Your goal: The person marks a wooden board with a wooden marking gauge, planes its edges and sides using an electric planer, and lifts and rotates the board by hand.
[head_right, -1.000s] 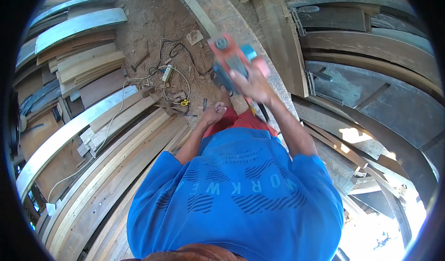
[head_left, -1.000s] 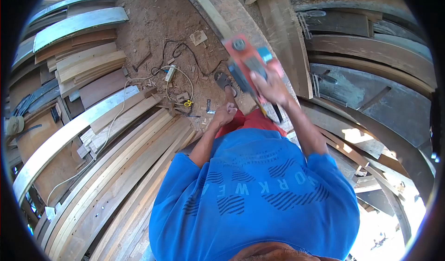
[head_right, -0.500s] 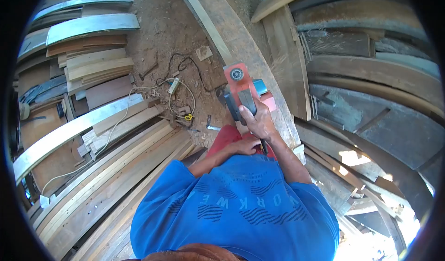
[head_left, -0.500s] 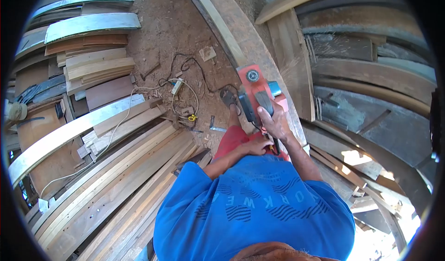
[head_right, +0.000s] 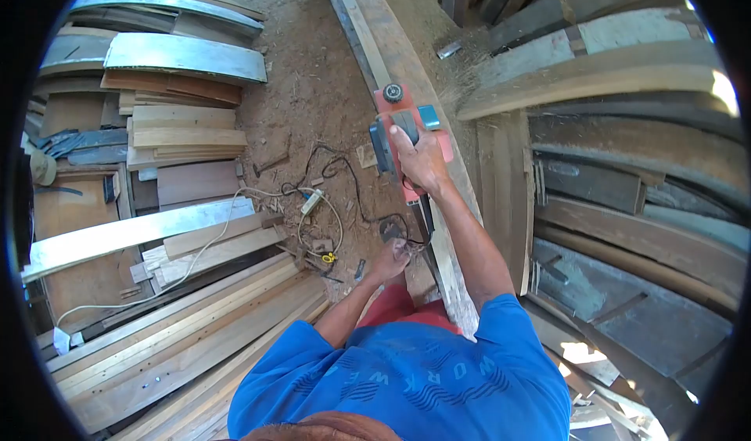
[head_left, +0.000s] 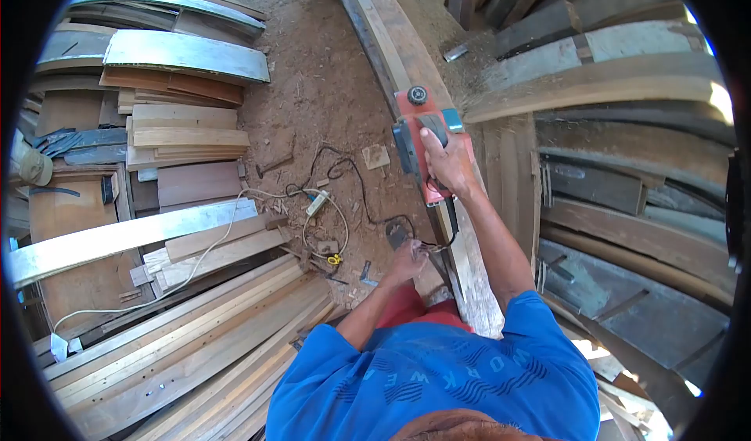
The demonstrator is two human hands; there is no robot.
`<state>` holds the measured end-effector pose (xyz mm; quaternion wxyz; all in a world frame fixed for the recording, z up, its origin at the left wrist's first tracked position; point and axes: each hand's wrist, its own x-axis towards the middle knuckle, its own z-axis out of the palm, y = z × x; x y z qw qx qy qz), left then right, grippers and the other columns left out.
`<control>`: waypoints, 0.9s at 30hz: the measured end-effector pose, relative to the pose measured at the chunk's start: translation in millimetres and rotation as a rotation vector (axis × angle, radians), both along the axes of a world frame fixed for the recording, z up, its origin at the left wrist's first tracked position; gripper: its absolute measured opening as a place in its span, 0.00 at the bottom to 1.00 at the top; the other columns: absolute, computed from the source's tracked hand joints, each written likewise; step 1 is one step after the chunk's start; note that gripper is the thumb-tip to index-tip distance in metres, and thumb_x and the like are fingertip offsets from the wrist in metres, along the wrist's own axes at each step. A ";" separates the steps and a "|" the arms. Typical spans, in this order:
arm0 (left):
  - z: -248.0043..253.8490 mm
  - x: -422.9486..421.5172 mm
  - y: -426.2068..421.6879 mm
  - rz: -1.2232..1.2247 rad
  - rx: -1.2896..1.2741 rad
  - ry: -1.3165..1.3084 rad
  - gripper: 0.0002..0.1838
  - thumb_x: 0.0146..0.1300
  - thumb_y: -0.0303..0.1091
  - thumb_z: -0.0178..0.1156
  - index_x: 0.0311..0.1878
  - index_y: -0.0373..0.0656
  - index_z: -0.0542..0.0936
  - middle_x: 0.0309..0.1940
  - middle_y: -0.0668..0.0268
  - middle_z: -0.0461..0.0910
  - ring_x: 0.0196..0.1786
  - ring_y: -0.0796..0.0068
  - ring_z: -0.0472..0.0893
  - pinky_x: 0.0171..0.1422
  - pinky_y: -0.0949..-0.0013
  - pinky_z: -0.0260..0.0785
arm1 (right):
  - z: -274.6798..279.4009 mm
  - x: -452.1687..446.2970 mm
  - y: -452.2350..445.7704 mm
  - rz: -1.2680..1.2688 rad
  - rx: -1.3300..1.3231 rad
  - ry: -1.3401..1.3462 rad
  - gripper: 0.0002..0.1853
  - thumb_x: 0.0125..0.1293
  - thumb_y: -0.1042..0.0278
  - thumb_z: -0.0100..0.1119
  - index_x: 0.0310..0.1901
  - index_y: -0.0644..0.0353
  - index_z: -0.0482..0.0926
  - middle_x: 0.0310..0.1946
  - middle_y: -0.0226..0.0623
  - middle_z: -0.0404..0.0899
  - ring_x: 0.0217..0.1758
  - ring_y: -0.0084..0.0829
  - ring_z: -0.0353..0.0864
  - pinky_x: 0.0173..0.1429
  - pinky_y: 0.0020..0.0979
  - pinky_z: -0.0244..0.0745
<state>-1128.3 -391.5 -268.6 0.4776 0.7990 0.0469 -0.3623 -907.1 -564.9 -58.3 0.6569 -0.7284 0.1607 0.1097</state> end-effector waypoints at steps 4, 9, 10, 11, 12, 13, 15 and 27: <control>32.7 63.3 -14.5 -0.025 -0.250 0.234 0.40 0.63 0.55 0.70 0.67 0.31 0.73 0.64 0.38 0.77 0.69 0.41 0.76 0.74 0.53 0.68 | -7.8 91.4 6.8 0.011 -0.056 -0.053 0.23 0.77 0.45 0.58 0.36 0.60 0.78 0.19 0.24 0.72 0.17 0.18 0.71 0.21 0.28 0.66; 46.7 123.8 -76.0 0.177 -0.109 -0.057 0.48 0.64 0.54 0.69 0.73 0.24 0.65 0.68 0.31 0.70 0.72 0.37 0.72 0.79 0.50 0.62 | 10.2 197.0 20.8 0.014 -0.095 -0.055 0.24 0.76 0.44 0.59 0.33 0.60 0.78 0.20 0.27 0.75 0.18 0.21 0.74 0.24 0.30 0.69; 53.9 142.3 -86.2 0.233 -0.095 -0.111 0.48 0.63 0.51 0.70 0.73 0.23 0.63 0.68 0.31 0.69 0.73 0.37 0.71 0.79 0.50 0.61 | 13.6 217.7 24.6 0.014 -0.085 -0.058 0.24 0.75 0.44 0.59 0.31 0.59 0.79 0.20 0.28 0.76 0.19 0.22 0.75 0.25 0.31 0.70; 60.9 160.7 -96.4 0.288 -0.079 -0.167 0.48 0.63 0.49 0.70 0.74 0.23 0.61 0.69 0.31 0.69 0.73 0.36 0.70 0.80 0.50 0.60 | 17.9 239.2 29.0 0.011 -0.099 -0.058 0.25 0.75 0.44 0.59 0.31 0.59 0.79 0.20 0.28 0.76 0.19 0.22 0.75 0.25 0.31 0.70; 63.7 174.4 -105.8 0.362 -0.065 -0.233 0.48 0.62 0.46 0.70 0.75 0.24 0.60 0.70 0.31 0.67 0.74 0.36 0.69 0.80 0.50 0.59 | 21.7 260.6 34.0 0.009 -0.112 -0.057 0.25 0.75 0.43 0.59 0.31 0.59 0.79 0.20 0.28 0.76 0.19 0.22 0.75 0.26 0.32 0.70; 67.9 184.7 -112.6 0.436 -0.048 -0.296 0.49 0.62 0.44 0.71 0.76 0.24 0.58 0.70 0.32 0.66 0.74 0.37 0.68 0.80 0.50 0.58 | 22.2 282.2 38.0 0.008 -0.123 -0.053 0.25 0.74 0.43 0.59 0.30 0.59 0.79 0.21 0.28 0.76 0.20 0.22 0.75 0.26 0.32 0.71; 72.4 187.4 -118.0 0.482 0.029 -0.290 0.51 0.58 0.34 0.69 0.80 0.27 0.52 0.71 0.33 0.65 0.74 0.37 0.67 0.80 0.50 0.59 | 14.9 330.4 42.0 0.028 -0.076 -0.095 0.25 0.73 0.42 0.60 0.30 0.59 0.79 0.21 0.28 0.77 0.20 0.23 0.76 0.27 0.31 0.71; 66.7 186.4 -115.5 0.481 0.023 -0.217 0.55 0.54 0.34 0.68 0.82 0.34 0.50 0.70 0.36 0.69 0.70 0.39 0.72 0.75 0.49 0.65 | -0.1 398.3 42.5 0.077 -0.073 -0.129 0.28 0.74 0.37 0.58 0.26 0.55 0.78 0.18 0.28 0.76 0.19 0.23 0.74 0.28 0.34 0.71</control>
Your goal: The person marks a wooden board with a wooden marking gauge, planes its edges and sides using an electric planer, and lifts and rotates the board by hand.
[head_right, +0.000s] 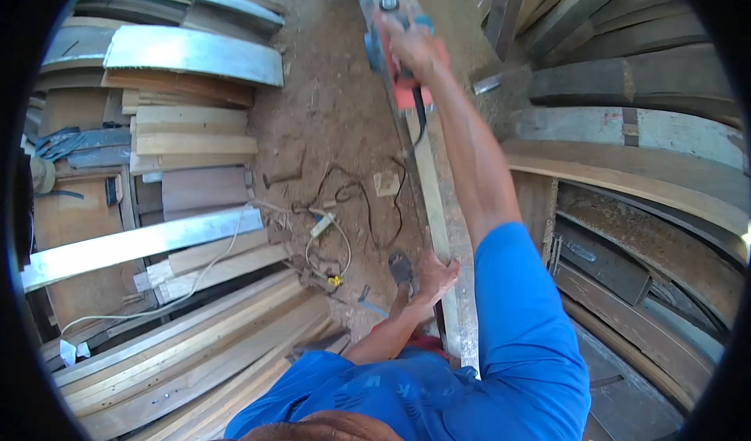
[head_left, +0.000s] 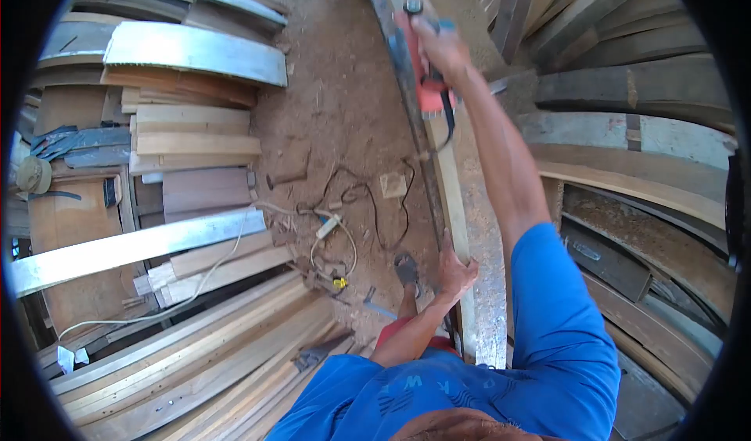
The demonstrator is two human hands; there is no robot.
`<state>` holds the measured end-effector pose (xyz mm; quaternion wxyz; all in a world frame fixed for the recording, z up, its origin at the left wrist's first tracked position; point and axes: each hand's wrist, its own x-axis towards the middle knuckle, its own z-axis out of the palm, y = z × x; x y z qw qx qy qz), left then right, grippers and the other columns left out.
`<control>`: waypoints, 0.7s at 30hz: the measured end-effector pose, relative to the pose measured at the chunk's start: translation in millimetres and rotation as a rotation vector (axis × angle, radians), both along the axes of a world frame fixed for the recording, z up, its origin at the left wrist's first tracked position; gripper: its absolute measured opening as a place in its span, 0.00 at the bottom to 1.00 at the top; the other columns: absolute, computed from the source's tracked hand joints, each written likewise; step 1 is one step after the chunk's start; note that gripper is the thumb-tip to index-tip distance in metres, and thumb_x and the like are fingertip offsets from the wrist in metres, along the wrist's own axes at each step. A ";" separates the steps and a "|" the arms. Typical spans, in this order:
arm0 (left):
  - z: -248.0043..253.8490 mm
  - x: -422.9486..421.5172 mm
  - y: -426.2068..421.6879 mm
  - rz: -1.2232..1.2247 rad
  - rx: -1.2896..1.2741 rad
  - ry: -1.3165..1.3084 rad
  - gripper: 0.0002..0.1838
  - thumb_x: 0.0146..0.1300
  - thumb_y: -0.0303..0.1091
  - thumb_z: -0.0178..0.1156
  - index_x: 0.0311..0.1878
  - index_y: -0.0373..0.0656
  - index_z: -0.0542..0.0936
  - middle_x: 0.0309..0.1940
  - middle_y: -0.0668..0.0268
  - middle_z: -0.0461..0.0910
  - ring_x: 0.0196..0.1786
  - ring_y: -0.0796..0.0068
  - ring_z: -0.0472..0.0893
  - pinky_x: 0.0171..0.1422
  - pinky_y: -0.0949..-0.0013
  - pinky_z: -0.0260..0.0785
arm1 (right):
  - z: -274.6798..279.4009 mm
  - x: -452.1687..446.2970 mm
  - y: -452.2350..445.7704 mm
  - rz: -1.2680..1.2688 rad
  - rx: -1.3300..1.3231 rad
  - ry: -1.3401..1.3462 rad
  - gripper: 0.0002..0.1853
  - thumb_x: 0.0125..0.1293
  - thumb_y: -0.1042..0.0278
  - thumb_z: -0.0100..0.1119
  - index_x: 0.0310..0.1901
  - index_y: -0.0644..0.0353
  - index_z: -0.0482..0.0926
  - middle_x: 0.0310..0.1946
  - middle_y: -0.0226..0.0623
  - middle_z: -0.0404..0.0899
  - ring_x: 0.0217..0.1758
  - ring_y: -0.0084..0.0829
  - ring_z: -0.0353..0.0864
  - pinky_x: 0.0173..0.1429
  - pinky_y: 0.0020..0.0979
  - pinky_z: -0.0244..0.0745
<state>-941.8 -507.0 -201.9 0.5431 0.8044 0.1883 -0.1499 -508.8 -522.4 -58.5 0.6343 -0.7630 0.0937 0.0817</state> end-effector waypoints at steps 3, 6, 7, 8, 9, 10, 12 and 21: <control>0.4 0.1 -0.2 -0.012 0.020 0.034 0.55 0.54 0.36 0.69 0.82 0.36 0.51 0.67 0.37 0.72 0.68 0.39 0.75 0.72 0.48 0.68 | -19.5 -65.3 -11.5 -0.074 -0.251 -0.013 0.30 0.73 0.34 0.57 0.26 0.54 0.79 0.19 0.29 0.78 0.22 0.26 0.77 0.29 0.37 0.70; -21.0 -6.7 2.7 -0.053 0.022 -0.036 0.52 0.53 0.40 0.72 0.79 0.37 0.57 0.64 0.38 0.74 0.65 0.40 0.77 0.68 0.48 0.70 | 1.8 -192.3 -27.3 -0.024 -0.234 -0.147 0.26 0.73 0.40 0.59 0.38 0.61 0.84 0.20 0.29 0.78 0.26 0.24 0.77 0.32 0.37 0.72; -6.1 -6.4 8.5 -0.069 0.034 -0.101 0.51 0.53 0.41 0.72 0.78 0.38 0.58 0.64 0.39 0.75 0.65 0.42 0.77 0.68 0.49 0.70 | -4.9 -232.5 -32.7 -0.006 -0.120 -0.169 0.20 0.75 0.49 0.60 0.37 0.59 0.82 0.19 0.27 0.75 0.23 0.22 0.76 0.28 0.34 0.70; -0.9 -14.5 11.1 -0.105 0.025 -0.156 0.49 0.54 0.41 0.73 0.77 0.38 0.60 0.63 0.40 0.75 0.65 0.43 0.78 0.67 0.49 0.71 | -9.3 -272.0 -39.1 0.009 -0.051 -0.116 0.18 0.76 0.51 0.59 0.35 0.58 0.80 0.18 0.26 0.74 0.20 0.21 0.75 0.25 0.32 0.68; 4.1 -22.6 13.6 -0.140 0.016 -0.211 0.48 0.54 0.42 0.74 0.75 0.38 0.62 0.63 0.41 0.75 0.64 0.44 0.78 0.66 0.49 0.71 | -13.6 -311.3 -45.6 0.020 0.015 -0.062 0.17 0.77 0.54 0.59 0.33 0.58 0.78 0.18 0.25 0.72 0.18 0.20 0.73 0.22 0.29 0.66; 3.8 -37.7 16.5 -0.200 -0.013 -0.259 0.45 0.55 0.43 0.74 0.73 0.38 0.64 0.63 0.42 0.75 0.63 0.46 0.79 0.65 0.48 0.72 | -5.2 -329.3 -48.5 0.017 0.014 -0.004 0.18 0.77 0.53 0.58 0.34 0.59 0.78 0.19 0.27 0.73 0.20 0.21 0.73 0.25 0.31 0.68; 0.5 -61.5 14.4 -0.236 -0.075 -0.308 0.42 0.57 0.43 0.75 0.70 0.37 0.66 0.62 0.44 0.74 0.62 0.47 0.79 0.65 0.48 0.73 | 14.3 -358.0 -54.5 0.014 -0.007 0.194 0.19 0.76 0.52 0.58 0.40 0.64 0.79 0.23 0.33 0.76 0.26 0.26 0.76 0.33 0.36 0.72; -4.8 15.3 3.9 0.022 -0.152 -0.025 0.42 0.54 0.37 0.71 0.72 0.38 0.66 0.52 0.44 0.82 0.58 0.44 0.83 0.62 0.48 0.75 | -5.4 -219.1 -27.7 -0.037 -0.050 -0.021 0.25 0.77 0.47 0.59 0.25 0.58 0.76 0.16 0.26 0.73 0.16 0.21 0.72 0.21 0.31 0.65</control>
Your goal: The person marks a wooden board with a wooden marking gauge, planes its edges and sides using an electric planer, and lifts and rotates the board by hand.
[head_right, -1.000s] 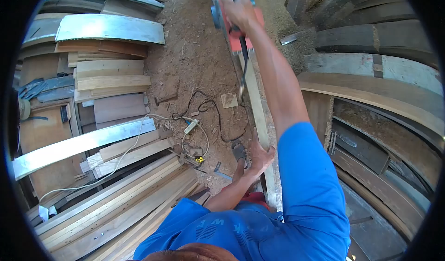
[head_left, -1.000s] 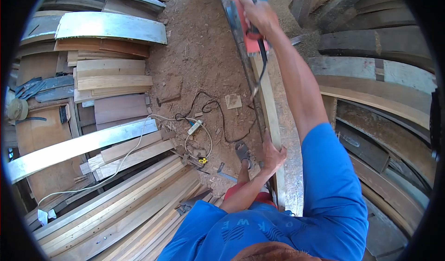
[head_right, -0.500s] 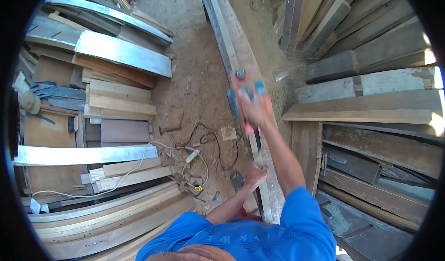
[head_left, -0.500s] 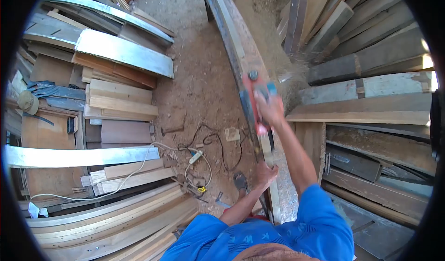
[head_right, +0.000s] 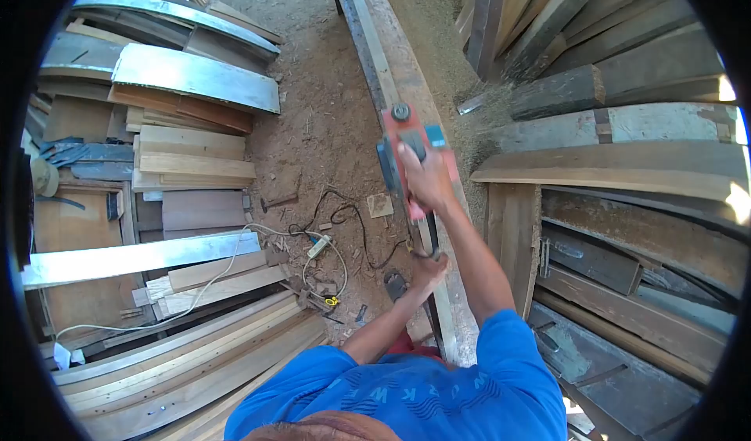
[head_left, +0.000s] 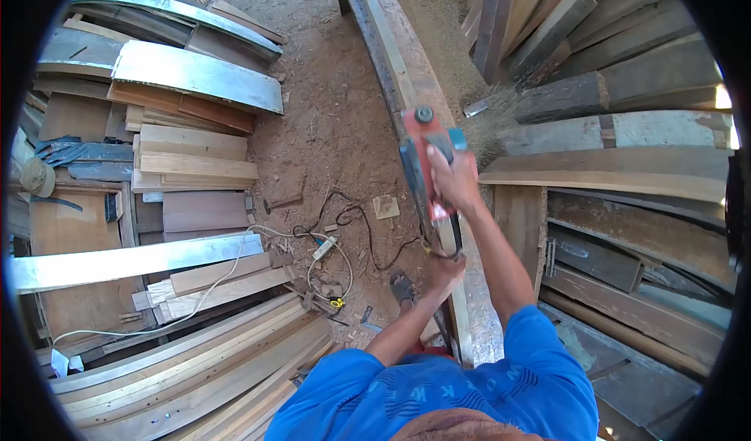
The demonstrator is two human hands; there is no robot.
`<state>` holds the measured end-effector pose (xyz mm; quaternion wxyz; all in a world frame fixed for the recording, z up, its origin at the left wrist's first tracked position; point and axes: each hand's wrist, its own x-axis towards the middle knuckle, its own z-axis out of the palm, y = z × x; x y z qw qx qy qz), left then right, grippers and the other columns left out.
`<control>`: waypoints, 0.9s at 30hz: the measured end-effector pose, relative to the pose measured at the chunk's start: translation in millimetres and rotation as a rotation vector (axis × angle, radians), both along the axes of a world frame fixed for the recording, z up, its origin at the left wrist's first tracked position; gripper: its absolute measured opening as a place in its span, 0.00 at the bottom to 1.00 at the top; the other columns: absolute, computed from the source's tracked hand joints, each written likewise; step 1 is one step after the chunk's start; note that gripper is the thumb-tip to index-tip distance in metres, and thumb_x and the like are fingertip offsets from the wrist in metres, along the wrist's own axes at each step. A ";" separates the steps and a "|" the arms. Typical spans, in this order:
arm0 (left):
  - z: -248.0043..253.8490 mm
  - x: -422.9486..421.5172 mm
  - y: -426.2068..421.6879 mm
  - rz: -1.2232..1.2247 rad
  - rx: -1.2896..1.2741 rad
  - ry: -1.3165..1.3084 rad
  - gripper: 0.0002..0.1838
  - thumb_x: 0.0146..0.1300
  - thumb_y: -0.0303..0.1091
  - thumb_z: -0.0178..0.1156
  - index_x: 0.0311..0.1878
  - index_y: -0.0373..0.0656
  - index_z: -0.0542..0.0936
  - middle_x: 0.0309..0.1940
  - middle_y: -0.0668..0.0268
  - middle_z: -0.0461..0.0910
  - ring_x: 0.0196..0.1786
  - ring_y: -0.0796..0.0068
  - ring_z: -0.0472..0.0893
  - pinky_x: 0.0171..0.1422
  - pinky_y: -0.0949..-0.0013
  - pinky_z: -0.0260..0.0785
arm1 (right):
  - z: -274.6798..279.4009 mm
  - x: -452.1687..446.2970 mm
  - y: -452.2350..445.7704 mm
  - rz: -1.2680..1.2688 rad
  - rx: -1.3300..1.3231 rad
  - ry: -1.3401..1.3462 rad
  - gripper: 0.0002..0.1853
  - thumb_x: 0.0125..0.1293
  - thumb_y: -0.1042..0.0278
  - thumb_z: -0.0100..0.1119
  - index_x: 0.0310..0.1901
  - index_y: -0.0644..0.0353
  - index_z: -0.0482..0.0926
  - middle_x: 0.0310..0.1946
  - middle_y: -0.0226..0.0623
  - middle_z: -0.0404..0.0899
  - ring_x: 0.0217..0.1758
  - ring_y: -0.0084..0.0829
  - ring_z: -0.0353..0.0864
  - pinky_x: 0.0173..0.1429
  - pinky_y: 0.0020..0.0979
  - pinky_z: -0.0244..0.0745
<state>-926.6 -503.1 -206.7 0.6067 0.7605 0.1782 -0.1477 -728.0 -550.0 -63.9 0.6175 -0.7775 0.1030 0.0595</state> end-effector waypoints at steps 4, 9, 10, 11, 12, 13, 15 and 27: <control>18.5 7.5 0.8 0.008 0.219 -0.090 0.49 0.52 0.35 0.69 0.79 0.37 0.60 0.55 0.41 0.82 0.58 0.41 0.83 0.64 0.48 0.75 | 10.3 126.9 17.5 0.004 -0.080 0.040 0.29 0.74 0.39 0.59 0.25 0.57 0.79 0.18 0.31 0.78 0.20 0.24 0.77 0.25 0.33 0.70; -6.7 -0.6 -1.1 -0.027 0.254 -0.111 0.55 0.52 0.37 0.69 0.82 0.35 0.53 0.62 0.36 0.76 0.62 0.36 0.78 0.69 0.47 0.70 | 39.9 258.2 39.8 0.060 -0.174 0.019 0.30 0.73 0.36 0.59 0.26 0.57 0.80 0.21 0.33 0.80 0.22 0.25 0.79 0.28 0.33 0.71; -6.2 -0.6 -0.5 -0.041 0.276 -0.099 0.55 0.52 0.37 0.69 0.82 0.36 0.53 0.63 0.36 0.76 0.62 0.36 0.78 0.70 0.47 0.70 | 30.6 275.6 42.3 0.057 -0.107 0.013 0.31 0.72 0.35 0.60 0.26 0.58 0.79 0.21 0.34 0.80 0.22 0.26 0.78 0.28 0.34 0.72; -5.8 -0.5 0.0 -0.055 0.298 -0.088 0.55 0.53 0.37 0.69 0.82 0.36 0.53 0.63 0.36 0.75 0.62 0.36 0.78 0.70 0.46 0.70 | 19.3 289.1 43.6 0.052 -0.041 0.006 0.32 0.71 0.34 0.60 0.25 0.60 0.79 0.21 0.34 0.79 0.22 0.26 0.78 0.29 0.35 0.74; -5.8 0.9 0.8 -0.074 0.317 -0.058 0.55 0.53 0.37 0.69 0.82 0.36 0.53 0.63 0.36 0.75 0.62 0.36 0.78 0.70 0.46 0.70 | 17.0 290.5 43.2 0.040 0.022 -0.006 0.33 0.70 0.34 0.61 0.25 0.61 0.79 0.21 0.35 0.79 0.22 0.27 0.78 0.29 0.36 0.75; -4.3 0.9 0.0 -0.095 0.332 -0.029 0.55 0.53 0.37 0.69 0.82 0.37 0.53 0.63 0.36 0.75 0.62 0.36 0.78 0.69 0.46 0.70 | 13.7 286.2 40.1 0.052 0.044 0.015 0.30 0.71 0.36 0.61 0.26 0.58 0.79 0.20 0.32 0.78 0.21 0.25 0.77 0.27 0.33 0.73; 0.4 2.5 -0.8 -0.064 0.265 0.020 0.55 0.53 0.37 0.69 0.82 0.37 0.53 0.61 0.36 0.77 0.60 0.36 0.79 0.68 0.45 0.71 | 14.3 270.9 34.0 0.072 0.091 0.045 0.24 0.74 0.42 0.61 0.27 0.52 0.77 0.19 0.27 0.75 0.19 0.23 0.74 0.24 0.28 0.68; 15.8 -46.7 51.9 -0.549 0.023 -0.093 0.31 0.58 0.49 0.71 0.60 0.39 0.81 0.51 0.48 0.86 0.54 0.49 0.86 0.58 0.49 0.77 | 19.1 -71.4 -33.6 -0.031 0.243 0.143 0.19 0.76 0.49 0.60 0.32 0.54 0.77 0.18 0.23 0.72 0.18 0.18 0.70 0.22 0.29 0.65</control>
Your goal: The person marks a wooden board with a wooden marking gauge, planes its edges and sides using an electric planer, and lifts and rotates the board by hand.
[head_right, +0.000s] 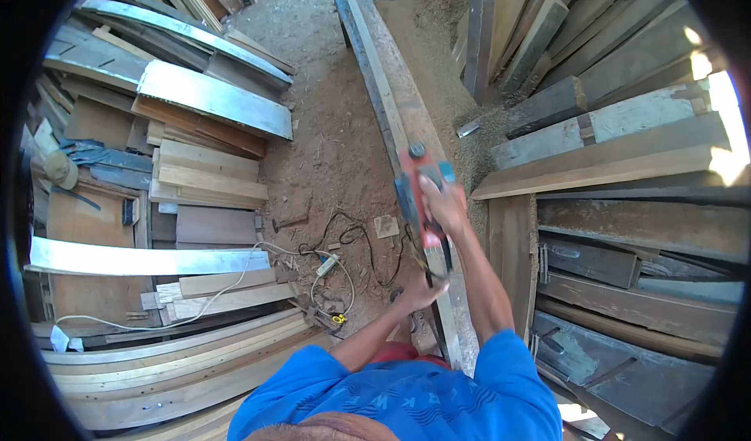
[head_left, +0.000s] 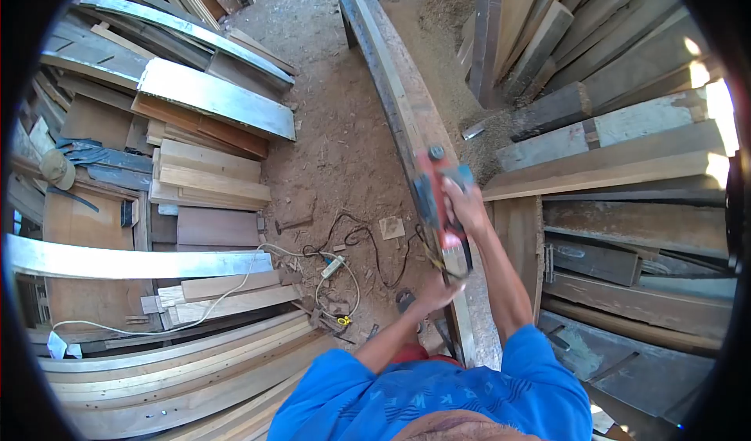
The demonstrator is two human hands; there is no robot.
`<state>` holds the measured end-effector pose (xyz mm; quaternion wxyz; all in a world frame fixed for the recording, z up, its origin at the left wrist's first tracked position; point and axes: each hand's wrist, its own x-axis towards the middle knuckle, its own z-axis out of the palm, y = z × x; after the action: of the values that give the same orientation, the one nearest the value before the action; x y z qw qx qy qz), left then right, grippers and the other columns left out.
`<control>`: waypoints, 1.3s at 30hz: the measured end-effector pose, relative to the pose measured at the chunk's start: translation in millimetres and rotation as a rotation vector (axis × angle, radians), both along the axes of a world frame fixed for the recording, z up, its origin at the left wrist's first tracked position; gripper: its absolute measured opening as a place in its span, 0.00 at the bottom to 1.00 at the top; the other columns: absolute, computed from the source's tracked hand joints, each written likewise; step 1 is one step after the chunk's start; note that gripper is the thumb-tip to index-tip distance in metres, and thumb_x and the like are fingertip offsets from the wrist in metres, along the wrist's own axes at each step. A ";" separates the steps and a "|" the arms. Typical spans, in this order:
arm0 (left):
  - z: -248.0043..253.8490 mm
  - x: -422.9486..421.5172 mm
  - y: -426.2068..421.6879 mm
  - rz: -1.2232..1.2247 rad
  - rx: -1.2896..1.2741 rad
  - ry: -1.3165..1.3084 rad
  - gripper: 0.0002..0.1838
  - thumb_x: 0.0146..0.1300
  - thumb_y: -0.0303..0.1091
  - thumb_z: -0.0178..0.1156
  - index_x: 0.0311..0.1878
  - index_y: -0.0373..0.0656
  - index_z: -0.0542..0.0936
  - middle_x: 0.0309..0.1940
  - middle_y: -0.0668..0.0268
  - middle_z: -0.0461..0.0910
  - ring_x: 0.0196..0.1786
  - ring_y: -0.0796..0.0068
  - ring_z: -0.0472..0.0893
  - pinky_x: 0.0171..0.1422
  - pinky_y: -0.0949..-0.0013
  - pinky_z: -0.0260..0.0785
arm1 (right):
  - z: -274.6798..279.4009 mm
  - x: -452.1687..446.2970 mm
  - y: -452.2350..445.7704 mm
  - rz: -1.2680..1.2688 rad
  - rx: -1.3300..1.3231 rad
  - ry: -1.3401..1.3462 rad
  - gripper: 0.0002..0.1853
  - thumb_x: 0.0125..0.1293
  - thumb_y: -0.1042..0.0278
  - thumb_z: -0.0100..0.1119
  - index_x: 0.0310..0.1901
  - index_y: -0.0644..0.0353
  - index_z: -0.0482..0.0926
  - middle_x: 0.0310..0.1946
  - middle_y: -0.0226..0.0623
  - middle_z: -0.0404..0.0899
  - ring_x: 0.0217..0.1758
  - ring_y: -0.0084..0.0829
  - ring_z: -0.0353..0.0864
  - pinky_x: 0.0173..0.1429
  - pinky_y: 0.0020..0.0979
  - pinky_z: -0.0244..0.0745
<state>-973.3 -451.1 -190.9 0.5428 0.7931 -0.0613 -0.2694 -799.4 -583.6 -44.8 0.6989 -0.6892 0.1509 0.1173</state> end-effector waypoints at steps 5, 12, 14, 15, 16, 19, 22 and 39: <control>-68.3 -129.6 74.5 -0.484 0.067 0.363 0.39 0.64 0.58 0.67 0.70 0.38 0.73 0.58 0.49 0.82 0.62 0.60 0.81 0.68 0.56 0.72 | 6.0 -169.7 -57.2 -0.078 0.101 0.104 0.16 0.77 0.53 0.60 0.34 0.55 0.76 0.18 0.23 0.72 0.16 0.17 0.69 0.20 0.26 0.65; -62.6 -158.4 24.6 0.196 0.046 0.339 0.50 0.68 0.67 0.61 0.76 0.33 0.63 0.66 0.42 0.77 0.67 0.45 0.79 0.73 0.53 0.68 | -2.0 -362.5 -129.4 -0.113 -0.323 0.264 0.17 0.76 0.54 0.60 0.34 0.59 0.77 0.16 0.28 0.74 0.17 0.22 0.75 0.21 0.31 0.69; -53.5 -154.1 -5.2 0.166 -0.040 0.095 0.47 0.70 0.66 0.58 0.77 0.34 0.62 0.66 0.40 0.77 0.69 0.44 0.78 0.74 0.51 0.67 | 2.2 -404.8 -134.6 -0.151 -0.414 0.176 0.18 0.75 0.53 0.61 0.37 0.61 0.79 0.17 0.30 0.75 0.17 0.24 0.76 0.22 0.33 0.70; -50.4 -157.4 -17.4 0.149 -0.080 -0.023 0.46 0.72 0.65 0.57 0.77 0.35 0.62 0.67 0.39 0.76 0.70 0.43 0.77 0.75 0.51 0.66 | 0.6 -426.2 -137.3 -0.161 -0.423 0.191 0.18 0.74 0.53 0.61 0.39 0.62 0.80 0.18 0.31 0.76 0.18 0.25 0.76 0.23 0.34 0.71; -43.5 -163.9 -27.6 0.162 0.021 -0.001 0.45 0.73 0.64 0.56 0.78 0.35 0.62 0.66 0.39 0.77 0.70 0.42 0.77 0.75 0.50 0.66 | -0.9 -447.6 -140.0 -0.172 -0.431 0.205 0.18 0.74 0.52 0.61 0.42 0.63 0.81 0.19 0.32 0.77 0.18 0.25 0.77 0.23 0.34 0.71; -39.3 -189.1 -46.9 0.199 0.207 0.044 0.42 0.75 0.61 0.53 0.79 0.38 0.60 0.65 0.37 0.77 0.70 0.39 0.76 0.75 0.49 0.66 | -6.6 -500.9 -149.5 -0.198 -0.396 0.215 0.21 0.72 0.51 0.64 0.44 0.66 0.82 0.20 0.37 0.80 0.20 0.29 0.80 0.27 0.37 0.74; -62.9 -208.1 -47.3 0.217 0.152 0.127 0.39 0.76 0.59 0.53 0.79 0.39 0.62 0.63 0.37 0.78 0.69 0.39 0.76 0.73 0.47 0.67 | -29.9 -546.3 -156.2 -0.158 -0.457 0.298 0.24 0.72 0.50 0.65 0.47 0.69 0.82 0.22 0.40 0.82 0.24 0.32 0.82 0.32 0.38 0.77; -39.1 -219.5 -24.5 0.002 -0.125 0.485 0.47 0.64 0.68 0.68 0.74 0.45 0.65 0.70 0.54 0.71 0.68 0.51 0.75 0.69 0.40 0.68 | -30.3 -612.5 -125.6 -0.224 -0.329 0.456 0.29 0.69 0.41 0.68 0.42 0.68 0.84 0.22 0.39 0.82 0.25 0.30 0.83 0.34 0.37 0.77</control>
<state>-1192.8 -475.6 -230.1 0.5900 0.6702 0.0549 -0.4469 -1411.8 -709.2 -75.1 0.5346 -0.7280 0.3961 0.1651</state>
